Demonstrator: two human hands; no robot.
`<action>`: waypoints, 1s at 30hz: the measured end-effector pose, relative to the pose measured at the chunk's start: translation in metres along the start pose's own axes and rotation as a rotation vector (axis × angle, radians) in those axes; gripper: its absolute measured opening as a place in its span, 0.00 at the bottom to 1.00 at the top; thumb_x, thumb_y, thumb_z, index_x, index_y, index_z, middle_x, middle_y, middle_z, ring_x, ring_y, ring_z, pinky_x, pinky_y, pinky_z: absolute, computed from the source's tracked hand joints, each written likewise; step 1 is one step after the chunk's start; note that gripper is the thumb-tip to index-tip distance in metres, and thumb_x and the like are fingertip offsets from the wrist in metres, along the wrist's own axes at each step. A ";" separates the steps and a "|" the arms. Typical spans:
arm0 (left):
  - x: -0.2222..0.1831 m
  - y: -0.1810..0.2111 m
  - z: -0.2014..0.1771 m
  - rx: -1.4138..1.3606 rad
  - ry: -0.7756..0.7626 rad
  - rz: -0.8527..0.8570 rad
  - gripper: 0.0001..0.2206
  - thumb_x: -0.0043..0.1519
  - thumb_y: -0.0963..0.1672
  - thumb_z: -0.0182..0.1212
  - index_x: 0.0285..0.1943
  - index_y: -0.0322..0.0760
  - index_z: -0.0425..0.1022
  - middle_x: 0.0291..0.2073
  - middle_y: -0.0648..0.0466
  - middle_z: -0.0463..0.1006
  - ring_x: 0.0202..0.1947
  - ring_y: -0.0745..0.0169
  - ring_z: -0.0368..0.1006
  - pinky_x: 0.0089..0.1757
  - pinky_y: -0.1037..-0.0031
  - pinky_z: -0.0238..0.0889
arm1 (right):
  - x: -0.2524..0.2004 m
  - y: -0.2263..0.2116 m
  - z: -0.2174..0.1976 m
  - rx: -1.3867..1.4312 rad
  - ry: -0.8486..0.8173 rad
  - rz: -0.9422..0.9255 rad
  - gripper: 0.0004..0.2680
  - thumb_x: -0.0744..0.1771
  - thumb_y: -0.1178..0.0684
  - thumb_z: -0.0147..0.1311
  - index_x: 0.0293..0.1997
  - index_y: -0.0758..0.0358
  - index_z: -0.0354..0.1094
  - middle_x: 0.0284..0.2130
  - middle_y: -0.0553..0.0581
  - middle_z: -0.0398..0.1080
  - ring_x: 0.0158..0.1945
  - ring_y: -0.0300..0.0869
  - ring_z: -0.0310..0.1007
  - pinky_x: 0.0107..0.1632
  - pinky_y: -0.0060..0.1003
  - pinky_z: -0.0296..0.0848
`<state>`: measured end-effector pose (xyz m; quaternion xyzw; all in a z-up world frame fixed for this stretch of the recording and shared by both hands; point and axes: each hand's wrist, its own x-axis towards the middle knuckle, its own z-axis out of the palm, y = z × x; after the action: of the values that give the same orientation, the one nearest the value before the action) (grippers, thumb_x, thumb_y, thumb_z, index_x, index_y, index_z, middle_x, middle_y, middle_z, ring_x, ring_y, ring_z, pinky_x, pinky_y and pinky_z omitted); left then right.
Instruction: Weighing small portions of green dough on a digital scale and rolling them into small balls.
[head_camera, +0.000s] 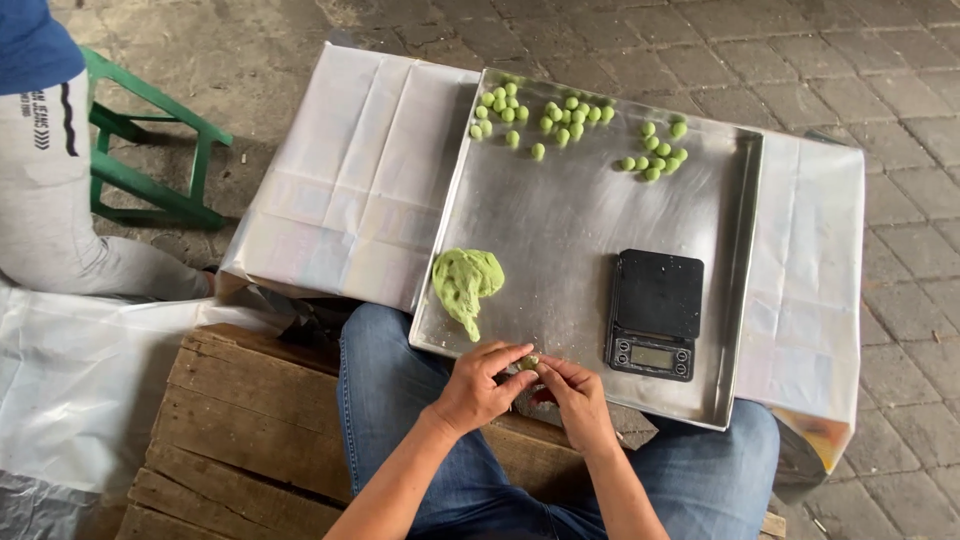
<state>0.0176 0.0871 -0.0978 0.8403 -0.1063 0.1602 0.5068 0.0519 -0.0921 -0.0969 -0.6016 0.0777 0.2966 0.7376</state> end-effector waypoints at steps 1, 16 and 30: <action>0.001 0.001 0.002 -0.005 -0.004 -0.003 0.17 0.60 0.41 0.71 0.57 0.28 0.78 0.41 0.46 0.82 0.40 0.54 0.79 0.44 0.69 0.76 | 0.000 0.002 -0.001 0.000 0.006 0.004 0.10 0.68 0.59 0.54 0.51 0.74 0.79 0.34 0.63 0.79 0.35 0.44 0.76 0.33 0.36 0.78; -0.002 0.001 0.009 -0.246 0.056 -0.205 0.07 0.59 0.36 0.70 0.45 0.33 0.85 0.31 0.46 0.83 0.30 0.57 0.80 0.28 0.75 0.74 | -0.006 0.003 0.006 0.123 0.237 -0.001 0.06 0.67 0.60 0.60 0.36 0.77 0.74 0.25 0.68 0.76 0.27 0.50 0.79 0.31 0.47 0.83; -0.007 -0.004 0.011 -0.681 0.105 -0.609 0.03 0.62 0.38 0.68 0.38 0.28 0.83 0.22 0.46 0.81 0.24 0.65 0.79 0.27 0.76 0.77 | -0.015 -0.001 0.006 -0.207 0.100 -0.245 0.08 0.64 0.59 0.67 0.40 0.76 0.78 0.24 0.67 0.77 0.24 0.41 0.76 0.25 0.37 0.80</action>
<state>0.0138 0.0792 -0.1084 0.6096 0.1246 0.0023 0.7829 0.0386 -0.0918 -0.0872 -0.6934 0.0093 0.1809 0.6974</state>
